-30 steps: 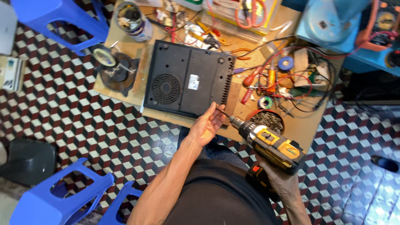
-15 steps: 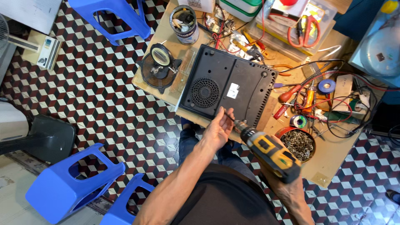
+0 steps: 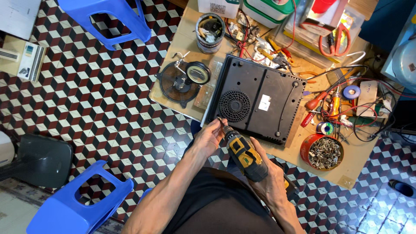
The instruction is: The person disassembles an induction cooktop using a power drill, removes the back cover, and manipulates internal components including a circuit board and fan. The person then reassembles the cooktop by securing the cover with screws and places the unit on a stool.
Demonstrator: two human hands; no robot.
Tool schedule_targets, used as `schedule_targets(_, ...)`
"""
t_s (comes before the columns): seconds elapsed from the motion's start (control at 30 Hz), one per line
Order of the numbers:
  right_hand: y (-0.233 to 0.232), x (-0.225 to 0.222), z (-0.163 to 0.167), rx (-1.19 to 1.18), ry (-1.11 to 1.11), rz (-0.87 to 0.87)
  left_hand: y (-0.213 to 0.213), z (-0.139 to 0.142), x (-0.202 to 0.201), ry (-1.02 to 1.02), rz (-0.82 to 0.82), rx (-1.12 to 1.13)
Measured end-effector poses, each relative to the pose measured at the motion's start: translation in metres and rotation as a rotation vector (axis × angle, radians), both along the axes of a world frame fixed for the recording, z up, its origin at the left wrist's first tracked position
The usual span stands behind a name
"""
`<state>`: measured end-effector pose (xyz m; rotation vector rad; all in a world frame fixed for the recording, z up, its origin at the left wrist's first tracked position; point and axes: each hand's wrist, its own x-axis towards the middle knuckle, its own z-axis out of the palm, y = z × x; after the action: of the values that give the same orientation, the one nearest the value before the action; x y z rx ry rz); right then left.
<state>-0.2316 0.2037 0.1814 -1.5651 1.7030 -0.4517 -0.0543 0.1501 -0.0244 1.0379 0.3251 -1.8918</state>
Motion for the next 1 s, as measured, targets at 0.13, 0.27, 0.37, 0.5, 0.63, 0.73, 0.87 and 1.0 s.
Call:
schedule_targets(0.13,-0.010,0.027,-0.003,-0.020,0.092,-0.011,-0.014,-0.006,0.011,-0.020,-0.114,0.023)
schedule_targets(0.27,-0.024,0.038,-0.003,0.143,0.189,-0.006,-0.017,-0.015,0.013,-0.027,-0.162,0.099)
schedule_targets(0.37,-0.031,0.042,-0.001,0.194,0.213,-0.011,-0.019,-0.017,0.021,0.106,-0.219,-0.115)
schedule_targets(0.5,-0.042,0.043,0.000,0.243,0.223,0.009,-0.026,-0.013,0.023,0.019,-0.230,-0.012)
schedule_targets(0.63,-0.056,0.046,-0.003,0.040,0.186,0.084,-0.029,-0.004,0.031,0.011,-0.270,-0.015)
schedule_targets(0.73,-0.070,0.049,-0.002,0.256,0.243,0.029,-0.027,-0.005,0.042,-0.182,-0.355,-0.037)
schedule_targets(0.87,-0.087,0.059,0.005,0.293,0.304,0.042,-0.027,-0.017,0.050,-0.616,-0.494,-0.022)
schedule_targets(1.0,-0.097,0.070,0.013,0.354,0.319,0.025,-0.027,-0.021,0.056,-1.131,-0.829,-0.333)
